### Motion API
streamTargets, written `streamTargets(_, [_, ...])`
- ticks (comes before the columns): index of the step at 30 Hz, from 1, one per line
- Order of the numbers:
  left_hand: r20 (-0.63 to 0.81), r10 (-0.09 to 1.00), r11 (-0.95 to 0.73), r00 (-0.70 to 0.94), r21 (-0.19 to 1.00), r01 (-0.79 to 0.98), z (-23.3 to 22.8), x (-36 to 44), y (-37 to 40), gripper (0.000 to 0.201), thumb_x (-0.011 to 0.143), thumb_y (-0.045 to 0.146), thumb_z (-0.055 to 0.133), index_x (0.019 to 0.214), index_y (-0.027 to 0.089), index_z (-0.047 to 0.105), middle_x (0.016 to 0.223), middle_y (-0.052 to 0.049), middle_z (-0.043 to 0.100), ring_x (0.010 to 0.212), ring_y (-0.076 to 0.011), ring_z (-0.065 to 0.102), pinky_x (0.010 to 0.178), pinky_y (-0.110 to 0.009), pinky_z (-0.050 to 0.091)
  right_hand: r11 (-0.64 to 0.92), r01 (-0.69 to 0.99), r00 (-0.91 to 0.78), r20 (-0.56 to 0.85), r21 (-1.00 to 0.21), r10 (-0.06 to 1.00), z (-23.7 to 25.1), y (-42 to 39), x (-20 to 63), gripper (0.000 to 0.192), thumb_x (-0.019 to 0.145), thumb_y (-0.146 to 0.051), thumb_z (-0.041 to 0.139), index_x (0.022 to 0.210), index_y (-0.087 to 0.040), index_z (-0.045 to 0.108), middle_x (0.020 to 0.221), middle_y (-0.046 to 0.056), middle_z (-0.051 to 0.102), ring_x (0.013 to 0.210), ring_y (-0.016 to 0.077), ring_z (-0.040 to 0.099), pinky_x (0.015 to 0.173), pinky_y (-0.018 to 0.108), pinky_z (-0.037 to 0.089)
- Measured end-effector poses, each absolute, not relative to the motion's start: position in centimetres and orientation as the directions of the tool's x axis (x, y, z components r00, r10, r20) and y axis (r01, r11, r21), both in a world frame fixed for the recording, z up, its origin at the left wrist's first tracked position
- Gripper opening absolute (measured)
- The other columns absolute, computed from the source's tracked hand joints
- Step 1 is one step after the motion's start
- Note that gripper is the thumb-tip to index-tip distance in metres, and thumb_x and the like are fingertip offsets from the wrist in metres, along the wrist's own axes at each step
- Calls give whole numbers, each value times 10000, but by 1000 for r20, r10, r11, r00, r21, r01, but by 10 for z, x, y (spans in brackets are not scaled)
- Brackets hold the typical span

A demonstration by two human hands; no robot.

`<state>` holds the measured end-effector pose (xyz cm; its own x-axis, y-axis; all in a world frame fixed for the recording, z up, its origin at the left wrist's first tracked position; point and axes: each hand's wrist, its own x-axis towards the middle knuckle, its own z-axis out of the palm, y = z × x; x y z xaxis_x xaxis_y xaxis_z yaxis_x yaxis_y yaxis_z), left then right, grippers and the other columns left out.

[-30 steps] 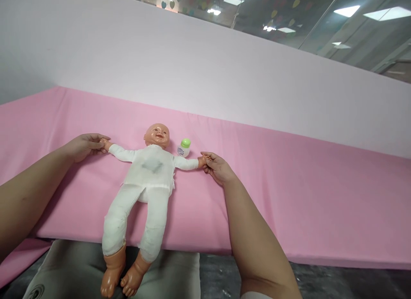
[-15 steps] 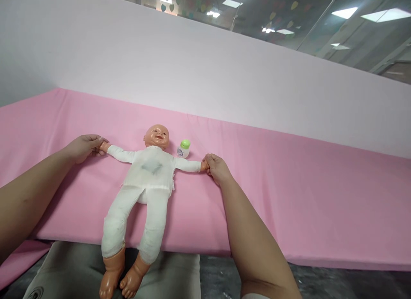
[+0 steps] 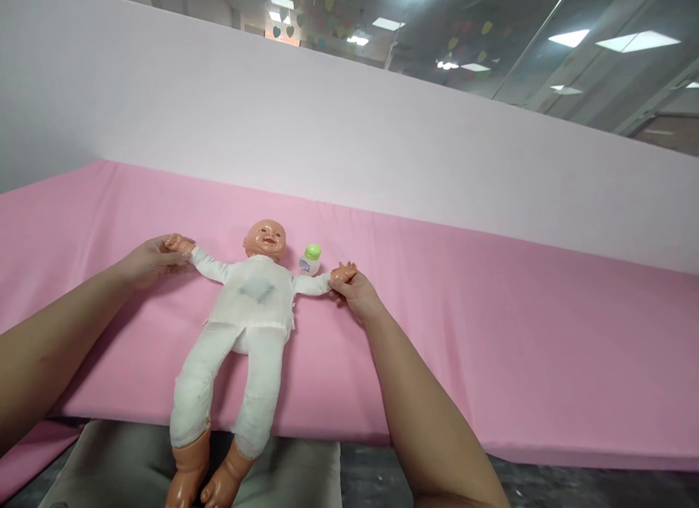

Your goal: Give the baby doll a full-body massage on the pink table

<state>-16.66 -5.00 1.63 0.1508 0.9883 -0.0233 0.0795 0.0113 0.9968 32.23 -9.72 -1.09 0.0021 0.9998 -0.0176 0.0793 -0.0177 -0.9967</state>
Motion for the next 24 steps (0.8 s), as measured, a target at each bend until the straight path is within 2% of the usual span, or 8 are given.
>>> streamTargets(3, [177, 982, -186, 68, 967, 174, 26, -147, -69, 686, 679, 431, 942, 1273, 198, 687, 1093, -107, 767, 958, -269, 736, 856, -405, 612, 171, 210, 131, 201, -963, 971, -4, -108, 307, 610, 719, -496, 913, 1165, -220, 603, 975, 84, 716, 801, 243, 700, 701, 380, 609])
streamTargets(5, [307, 940, -336, 146, 906, 259, 32, -128, -87, 653, 722, 441, 909, 1296, 204, 708, 1135, -110, 770, 1028, -298, 727, 918, -425, 602, 348, 339, 113, 405, -874, 907, 1, -121, 287, 552, 774, -434, 878, 1220, -254, 607, 1187, 110, 706, 1006, 274, 713, 871, 420, 619])
streamTargets(8, [411, 803, -583, 431, 694, 422, 36, -101, -111, 419, 834, 421, 808, 1222, 265, 791, 1213, -84, 781, 1124, -308, 709, 1014, -433, 562, 611, 524, -265, 568, -593, 779, 6, -144, 254, 315, 876, -252, 749, 1181, -304, 686, 1212, 74, 718, 1129, 291, 687, 1011, 472, 582])
streamTargets(10, [437, 665, -729, 606, 555, 401, 35, -89, -118, 335, 870, 375, 766, 1192, 296, 817, 1194, -74, 795, 1109, -286, 714, 1016, -414, 554, 752, 540, -487, 588, -379, 646, 7, -154, 237, 392, 891, -135, 656, 1216, -346, 717, 1256, 59, 712, 1123, 285, 672, 988, 473, 587])
streamTargets(14, [442, 565, -816, 697, 428, 390, 30, -84, -117, 331, 889, 342, 750, 1213, 314, 809, 1224, -67, 791, 1103, -265, 710, 993, -392, 541, 822, 537, -620, 570, -192, 538, 3, -157, 227, 491, 911, -69, 590, 1301, -340, 717, 1337, 68, 693, 1117, 280, 654, 948, 468, 586])
streamTargets(17, [435, 657, -750, 615, 462, 473, 27, -87, -112, 339, 883, 393, 743, 1202, 288, 791, 1204, -59, 791, 1104, -283, 699, 1005, -407, 522, 780, 554, -536, 592, -291, 602, 1, -150, 237, 507, 905, -100, 615, 1350, -332, 690, 1299, 65, 719, 1101, 278, 669, 961, 472, 580])
streamTargets(21, [394, 878, -476, 273, 653, 589, 28, -100, -100, 413, 865, 454, 725, 1228, 256, 720, 1140, -55, 773, 1005, -277, 691, 914, -378, 531, 490, 562, -101, 533, -666, 840, -2, -131, 266, 561, 894, -307, 765, 1429, -339, 597, 1275, 73, 727, 936, 247, 704, 843, 414, 605])
streamTargets(24, [275, 961, -213, -14, 775, 595, 25, -118, -81, 373, 821, 466, 744, 1091, 215, 683, 946, -48, 735, 832, -243, 655, 739, -337, 491, 319, 432, 152, 416, -844, 896, -8, -111, 296, 782, 871, -424, 809, 1546, -315, 430, 1381, 117, 682, 1002, 251, 711, 865, 403, 610])
